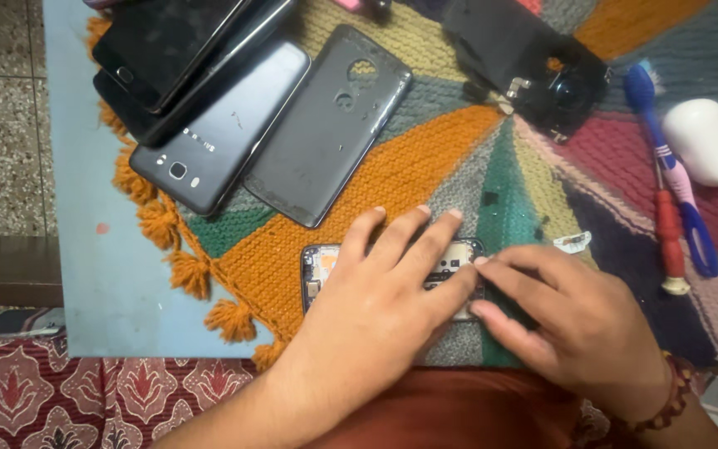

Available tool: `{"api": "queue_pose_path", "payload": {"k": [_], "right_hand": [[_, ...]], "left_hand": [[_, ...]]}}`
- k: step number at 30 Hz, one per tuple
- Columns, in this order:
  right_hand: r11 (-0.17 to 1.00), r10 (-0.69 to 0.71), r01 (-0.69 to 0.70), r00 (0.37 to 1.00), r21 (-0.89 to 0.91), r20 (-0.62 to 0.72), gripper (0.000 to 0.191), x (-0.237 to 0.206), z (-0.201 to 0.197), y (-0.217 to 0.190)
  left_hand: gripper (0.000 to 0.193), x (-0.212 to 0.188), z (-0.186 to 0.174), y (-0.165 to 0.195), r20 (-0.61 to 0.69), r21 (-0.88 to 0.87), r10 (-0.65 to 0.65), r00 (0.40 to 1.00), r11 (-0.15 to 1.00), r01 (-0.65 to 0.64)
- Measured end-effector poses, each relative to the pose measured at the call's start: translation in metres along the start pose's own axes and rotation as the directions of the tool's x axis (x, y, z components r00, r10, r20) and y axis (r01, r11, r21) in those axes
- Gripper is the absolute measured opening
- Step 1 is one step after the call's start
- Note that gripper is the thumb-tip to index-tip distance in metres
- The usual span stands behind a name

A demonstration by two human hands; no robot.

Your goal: The person disassembles a smartphone, removing the back cover and internal components. They use a screwdriver to detach a small metal bracket and then carefully reconnect a ribbon cable to the motherboard.

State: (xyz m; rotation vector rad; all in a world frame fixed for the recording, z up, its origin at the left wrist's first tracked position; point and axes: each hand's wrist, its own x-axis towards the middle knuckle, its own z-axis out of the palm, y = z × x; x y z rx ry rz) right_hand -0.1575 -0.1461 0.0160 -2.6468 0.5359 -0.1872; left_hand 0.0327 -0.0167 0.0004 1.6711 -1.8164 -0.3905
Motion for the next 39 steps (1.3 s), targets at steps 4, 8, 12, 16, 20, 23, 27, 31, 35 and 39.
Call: {"api": "queue_pose_path", "payload": {"k": [4,8,12,16,20,23,27,31,35,39], "right_hand": [[0.999,-0.031,0.031,1.000,-0.035,0.007,0.044,-0.006,0.000,-0.001],[0.999,-0.021,0.019,0.999,-0.038,-0.038,0.044,-0.014,0.006,-0.003],[0.999,-0.035,0.032,0.995,-0.034,-0.089,0.043,-0.019,0.011,-0.001],[0.999,-0.052,0.050,0.994,-0.020,-0.094,0.039,-0.020,0.013,0.002],[0.995,-0.099,0.101,0.989,0.015,-0.109,0.035,-0.019,0.012,0.004],[0.991,-0.123,0.127,0.987,0.036,-0.101,0.033,-0.018,0.012,0.006],[0.985,-0.159,0.166,0.981,0.053,-0.107,0.032,-0.016,0.012,0.008],[0.984,-0.169,0.174,0.980,0.039,-0.105,0.032,-0.017,0.012,0.008],[0.982,-0.173,0.181,0.977,0.054,-0.127,0.031,-0.016,0.013,0.007],[0.983,-0.166,0.176,0.976,0.059,-0.141,0.030,-0.015,0.013,0.007]], "left_hand": [[0.032,-0.002,0.001,0.001,-0.008,0.024,0.007,1.000,1.000,-0.007],[0.034,-0.002,0.001,0.003,-0.008,0.052,0.011,1.000,0.999,-0.010],[0.040,-0.001,0.000,0.001,0.010,-0.010,0.013,1.000,1.000,-0.013],[0.055,-0.001,-0.006,-0.002,0.077,-0.013,0.050,0.996,0.999,-0.050],[0.056,0.002,-0.009,-0.001,0.103,0.029,0.067,0.992,0.997,-0.071],[0.054,0.004,-0.009,-0.001,0.119,0.053,0.075,0.990,0.995,-0.081],[0.050,0.006,-0.007,0.001,0.127,0.087,0.087,0.988,0.991,-0.099],[0.049,0.006,-0.006,0.001,0.132,0.149,0.104,0.986,0.981,-0.123],[0.052,0.008,-0.005,-0.001,0.151,0.190,0.126,0.980,0.970,-0.154],[0.058,0.009,-0.005,-0.002,0.164,0.174,0.131,0.978,0.972,-0.159]]}}
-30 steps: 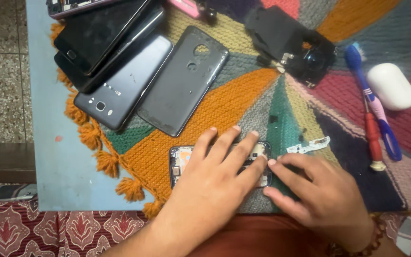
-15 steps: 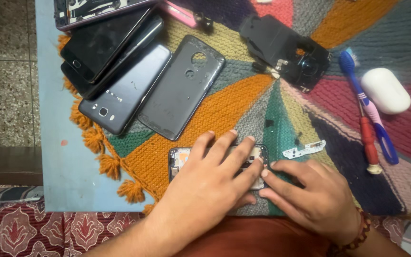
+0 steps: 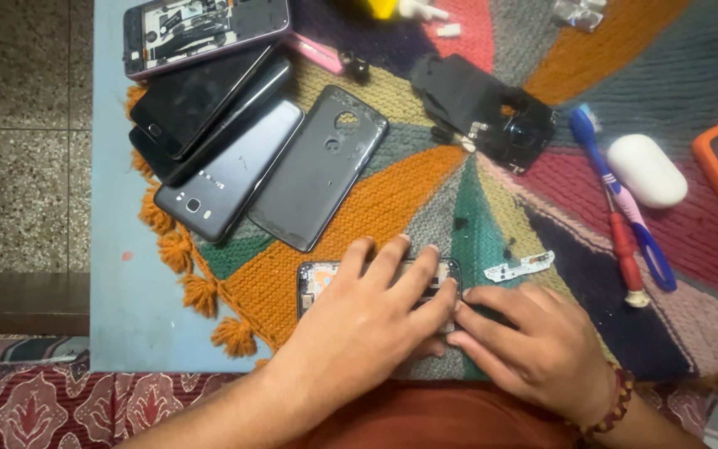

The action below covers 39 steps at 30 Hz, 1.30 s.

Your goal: The person disassembles a smartphone, removing the back cover and internal components. They use a screwdriver to detach a small metal bracket and then carefully reconnect a ribbon cable to the motherboard.

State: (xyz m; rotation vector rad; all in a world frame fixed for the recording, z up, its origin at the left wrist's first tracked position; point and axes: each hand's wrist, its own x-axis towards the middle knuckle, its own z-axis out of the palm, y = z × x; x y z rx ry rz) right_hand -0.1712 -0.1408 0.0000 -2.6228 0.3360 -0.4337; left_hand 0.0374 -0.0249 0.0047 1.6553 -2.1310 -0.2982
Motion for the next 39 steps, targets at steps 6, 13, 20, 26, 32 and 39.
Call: {"api": "queue_pose_path", "payload": {"k": [6,13,20,26,32,39], "right_hand": [[1.000,0.014,-0.014,1.000,0.001,0.008,0.030,0.001,-0.001,0.000],[1.000,0.022,-0.022,0.999,0.005,0.024,0.030,0.000,-0.001,0.000],[1.000,0.008,-0.009,0.999,0.022,0.043,0.030,0.000,-0.002,0.003],[0.999,0.019,-0.021,0.999,0.046,0.041,0.030,0.000,-0.002,0.003],[0.998,0.022,-0.024,0.999,0.058,0.036,0.030,0.001,-0.001,0.004],[0.998,0.031,-0.032,0.999,0.061,0.033,0.028,0.002,-0.001,0.003]], "left_hand": [[0.061,0.002,0.000,-0.001,0.032,0.054,0.020,0.999,0.998,-0.022],[0.061,0.002,-0.001,-0.005,0.037,0.062,0.050,0.998,0.997,-0.052],[0.059,0.003,-0.002,-0.009,0.043,0.050,0.072,0.996,0.996,-0.074],[0.061,0.005,-0.003,-0.010,0.071,0.044,0.076,0.995,0.996,-0.079],[0.064,0.008,-0.004,-0.010,0.075,0.077,0.100,0.992,0.991,-0.106],[0.063,0.010,-0.007,-0.009,0.055,0.056,0.116,0.992,0.991,-0.119]]}}
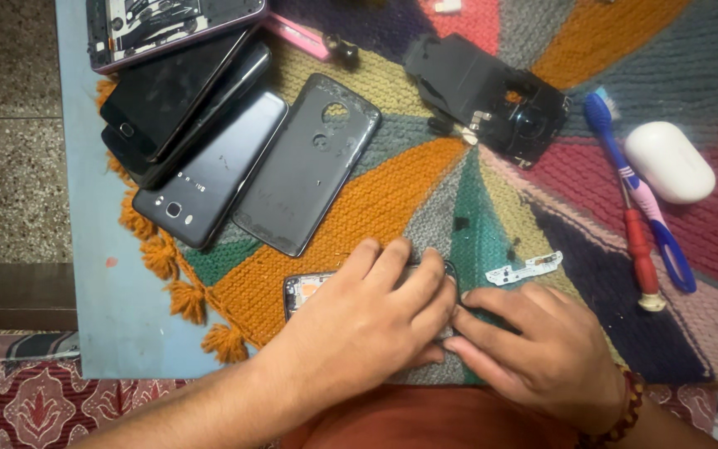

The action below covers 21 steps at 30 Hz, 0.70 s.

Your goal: The person disassembles a smartphone, removing the back cover and internal components. They use a screwdriver to detach a small metal bracket and then carefully reconnect a ribbon cable to the motherboard.

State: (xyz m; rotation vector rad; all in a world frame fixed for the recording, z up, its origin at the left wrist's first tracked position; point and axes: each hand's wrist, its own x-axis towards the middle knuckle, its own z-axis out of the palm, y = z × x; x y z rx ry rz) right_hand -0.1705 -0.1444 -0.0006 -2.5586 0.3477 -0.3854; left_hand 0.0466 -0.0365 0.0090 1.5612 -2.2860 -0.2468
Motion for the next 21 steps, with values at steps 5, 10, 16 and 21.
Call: {"api": "queue_pose_path", "payload": {"k": [5,10,16,21], "right_hand": [[1.000,-0.014,0.014,1.000,-0.006,-0.003,0.028,0.001,0.000,0.001],[1.000,0.000,0.001,1.000,-0.015,0.007,0.028,0.001,0.000,-0.001],[1.000,-0.013,0.013,1.000,-0.016,0.001,0.029,0.001,-0.001,0.000],[1.000,-0.011,0.011,1.000,-0.021,-0.005,0.029,0.002,-0.001,-0.001]], "left_hand": [[0.056,0.002,0.000,-0.001,-0.009,-0.032,0.003,1.000,0.999,-0.003],[0.054,0.000,0.002,-0.001,-0.025,-0.045,0.013,1.000,0.999,-0.014],[0.056,-0.002,0.006,-0.009,-0.085,-0.112,0.046,0.995,0.992,-0.056],[0.056,-0.002,0.006,-0.010,-0.095,-0.105,0.059,0.994,0.992,-0.069]]}}
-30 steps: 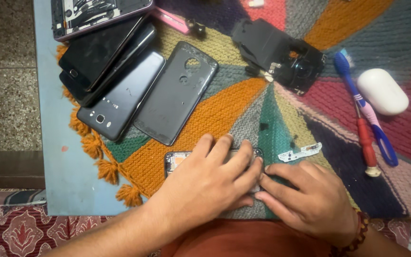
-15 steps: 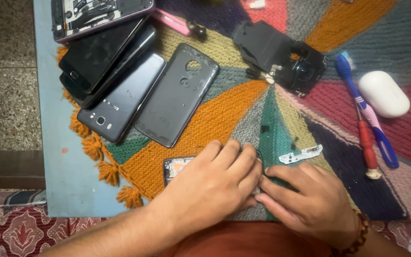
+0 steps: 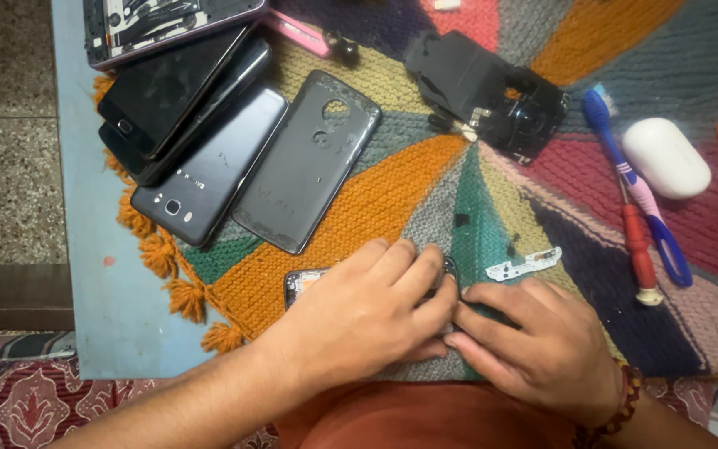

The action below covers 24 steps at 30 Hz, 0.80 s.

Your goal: The person disassembles a smartphone, removing the back cover and internal components. They use a screwdriver to detach a small metal bracket and then carefully reconnect a ribbon cable to the motherboard.

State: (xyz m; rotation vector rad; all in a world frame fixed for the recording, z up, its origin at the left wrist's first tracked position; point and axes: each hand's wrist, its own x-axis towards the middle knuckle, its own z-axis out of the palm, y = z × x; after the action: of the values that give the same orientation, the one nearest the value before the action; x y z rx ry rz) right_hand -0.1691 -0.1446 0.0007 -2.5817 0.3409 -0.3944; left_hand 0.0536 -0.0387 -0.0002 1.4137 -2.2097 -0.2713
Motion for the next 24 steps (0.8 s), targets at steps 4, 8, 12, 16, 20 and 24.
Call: {"api": "queue_pose_path", "payload": {"k": [4,8,12,16,20,24], "right_hand": [[1.000,-0.006,0.006,1.000,0.003,-0.003,0.027,0.0003,0.0002,-0.0002],[1.000,-0.001,0.001,1.000,0.004,0.001,0.027,-0.0001,0.0002,0.0003],[1.000,-0.001,0.001,1.000,-0.005,-0.002,0.028,0.0004,0.0001,0.0001],[1.000,0.004,-0.004,1.000,0.006,-0.003,0.028,0.0012,-0.0001,-0.0003],[1.000,0.003,-0.003,1.000,0.007,-0.003,0.027,0.0012,0.0004,0.0001],[1.000,0.007,-0.007,1.000,-0.006,0.003,0.028,0.0001,0.0006,0.0001]], "left_hand": [[0.052,0.0042,-0.0006,-0.0013,0.055,0.005,0.011,0.998,1.000,-0.011],[0.052,0.0082,-0.0009,0.0005,0.066,0.045,0.012,0.998,0.999,-0.015],[0.052,0.0089,-0.0020,0.0033,0.110,0.059,0.000,0.994,0.998,-0.006],[0.052,0.0079,-0.0018,0.0027,0.106,0.054,0.000,0.994,0.999,-0.006],[0.055,0.0040,-0.0006,0.0012,0.051,0.059,0.008,0.999,0.998,-0.011],[0.056,0.0005,0.0025,0.0017,0.006,0.030,0.003,1.000,1.000,-0.003]]}}
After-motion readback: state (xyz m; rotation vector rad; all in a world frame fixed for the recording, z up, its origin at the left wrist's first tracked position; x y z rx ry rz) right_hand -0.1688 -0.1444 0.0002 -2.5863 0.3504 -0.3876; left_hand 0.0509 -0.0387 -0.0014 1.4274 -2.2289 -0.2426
